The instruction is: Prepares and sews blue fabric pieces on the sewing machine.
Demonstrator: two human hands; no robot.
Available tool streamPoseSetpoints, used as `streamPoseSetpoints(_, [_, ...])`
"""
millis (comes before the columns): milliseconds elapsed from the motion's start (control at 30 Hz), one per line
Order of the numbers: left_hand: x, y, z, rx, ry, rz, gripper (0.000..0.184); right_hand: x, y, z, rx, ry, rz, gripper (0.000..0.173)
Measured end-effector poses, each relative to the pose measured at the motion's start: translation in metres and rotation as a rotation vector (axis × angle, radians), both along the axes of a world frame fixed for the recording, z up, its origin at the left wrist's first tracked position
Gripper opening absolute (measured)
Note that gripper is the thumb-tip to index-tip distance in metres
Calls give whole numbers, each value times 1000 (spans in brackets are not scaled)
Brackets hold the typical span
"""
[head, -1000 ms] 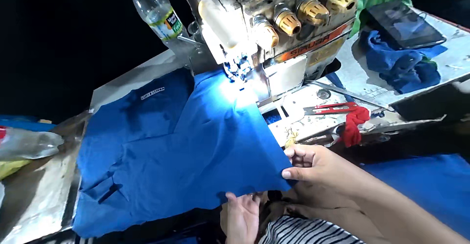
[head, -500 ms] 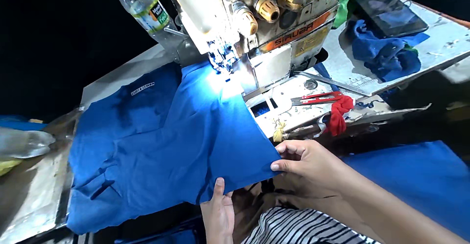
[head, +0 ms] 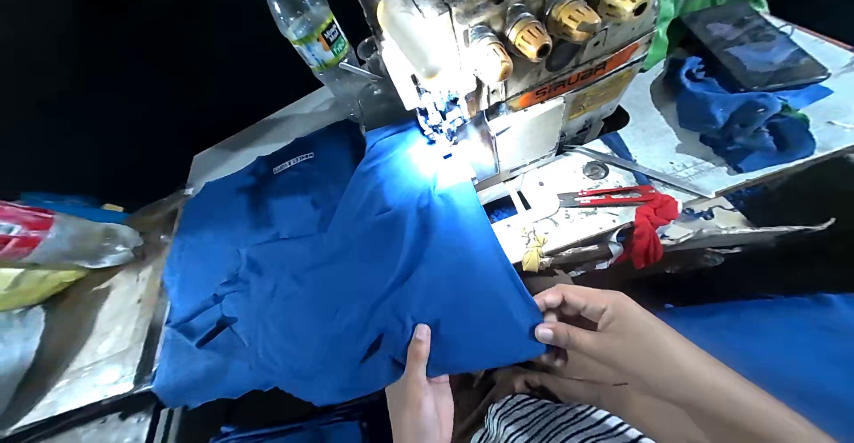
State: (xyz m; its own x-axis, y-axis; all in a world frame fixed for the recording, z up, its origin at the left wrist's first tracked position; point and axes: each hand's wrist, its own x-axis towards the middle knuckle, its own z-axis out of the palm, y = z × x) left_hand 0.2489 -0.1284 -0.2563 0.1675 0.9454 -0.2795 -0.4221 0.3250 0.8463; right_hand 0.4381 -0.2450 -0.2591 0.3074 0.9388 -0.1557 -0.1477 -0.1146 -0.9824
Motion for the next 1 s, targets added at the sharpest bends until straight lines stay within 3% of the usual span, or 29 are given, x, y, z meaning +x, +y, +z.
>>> streamPoseSetpoints(200, [1,3,-3,386,126,120,30,3,4,1,75,28,-3,26])
streamPoseSetpoints(467, [11,33,7,547,176,125,32,10,26,9,170,-33,2,25])
streamPoseSetpoints(633, [22,63,23,615,297,117,28,17,47,35,113,-63,-46,23])
streamPoseSetpoints(800, [34,101,47,673,513,55,22,30,83,41,223,-84,-122,30])
streamPoseSetpoints(933, [53,129,68,552,701,31,31,32,114,61,197,-191,-259,22])
streamPoseSetpoints(1000, [63,143,72,506,680,13,32,31,125,63,240,-226,-337,22])
